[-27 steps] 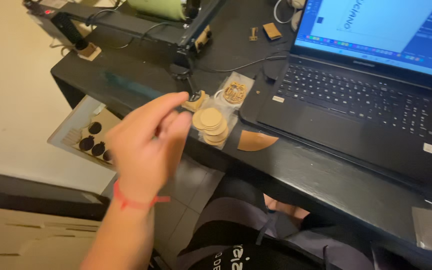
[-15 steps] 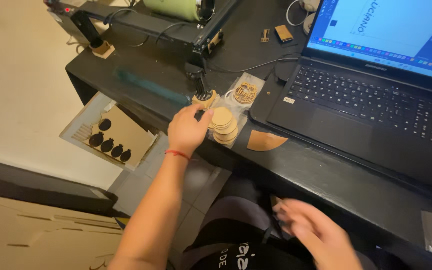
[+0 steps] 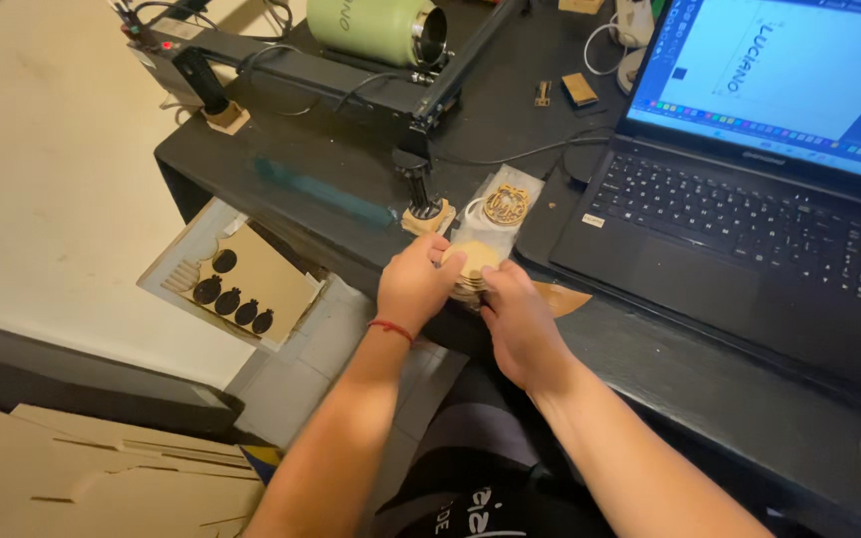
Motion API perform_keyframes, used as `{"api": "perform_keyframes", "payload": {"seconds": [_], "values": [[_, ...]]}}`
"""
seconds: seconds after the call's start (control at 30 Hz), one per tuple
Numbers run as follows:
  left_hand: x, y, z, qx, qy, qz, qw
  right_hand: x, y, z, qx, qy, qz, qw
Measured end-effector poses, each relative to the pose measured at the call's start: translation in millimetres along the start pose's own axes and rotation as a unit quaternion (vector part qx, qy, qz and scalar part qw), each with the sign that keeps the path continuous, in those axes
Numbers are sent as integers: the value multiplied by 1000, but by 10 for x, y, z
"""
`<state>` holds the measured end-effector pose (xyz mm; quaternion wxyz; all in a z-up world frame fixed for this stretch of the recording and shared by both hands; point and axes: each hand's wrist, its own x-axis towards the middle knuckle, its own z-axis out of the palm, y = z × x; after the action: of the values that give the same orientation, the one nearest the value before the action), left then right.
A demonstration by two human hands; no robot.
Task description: The person places round wooden discs into small clear plastic bags and seals them. They then place the sealed bags into a small cardboard box. Finally, they place a small bag containing a decorative wooden cutout into the same box.
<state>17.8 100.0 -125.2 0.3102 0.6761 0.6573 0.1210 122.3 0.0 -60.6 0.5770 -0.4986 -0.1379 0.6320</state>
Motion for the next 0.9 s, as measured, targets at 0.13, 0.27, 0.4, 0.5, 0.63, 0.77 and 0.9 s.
{"api": "perform_keyframes", "payload": {"seconds": [0.13, 0.27, 0.4, 0.5, 0.63, 0.77, 0.9], "values": [[-115, 35, -31, -13, -5, 0, 1000, -32, -43, -24, -22, 13, 4, 1000], [-220, -64, -22, -51, 15, 13, 998, 84, 118, -155, 5, -12, -4, 1000], [-423, -106, -29, -107, 27, 1, 994, 27, 243, -179, 20, -26, -18, 999], [-473, -139, -18, -172, 28, -28, 984, -146, 257, -13, 33, -58, -25, 997], [-279, -448, 270, -301, 53, -3, 952, 25, 572, -192, -36, -53, -11, 998], [-433, -405, 352, -388, 133, 62, 910, 13, 613, -201, 57, -16, -30, 998], [-827, -281, 394, -280, 289, 296, 866, 420, 1033, -652, 182, 42, -27, 982]]}}
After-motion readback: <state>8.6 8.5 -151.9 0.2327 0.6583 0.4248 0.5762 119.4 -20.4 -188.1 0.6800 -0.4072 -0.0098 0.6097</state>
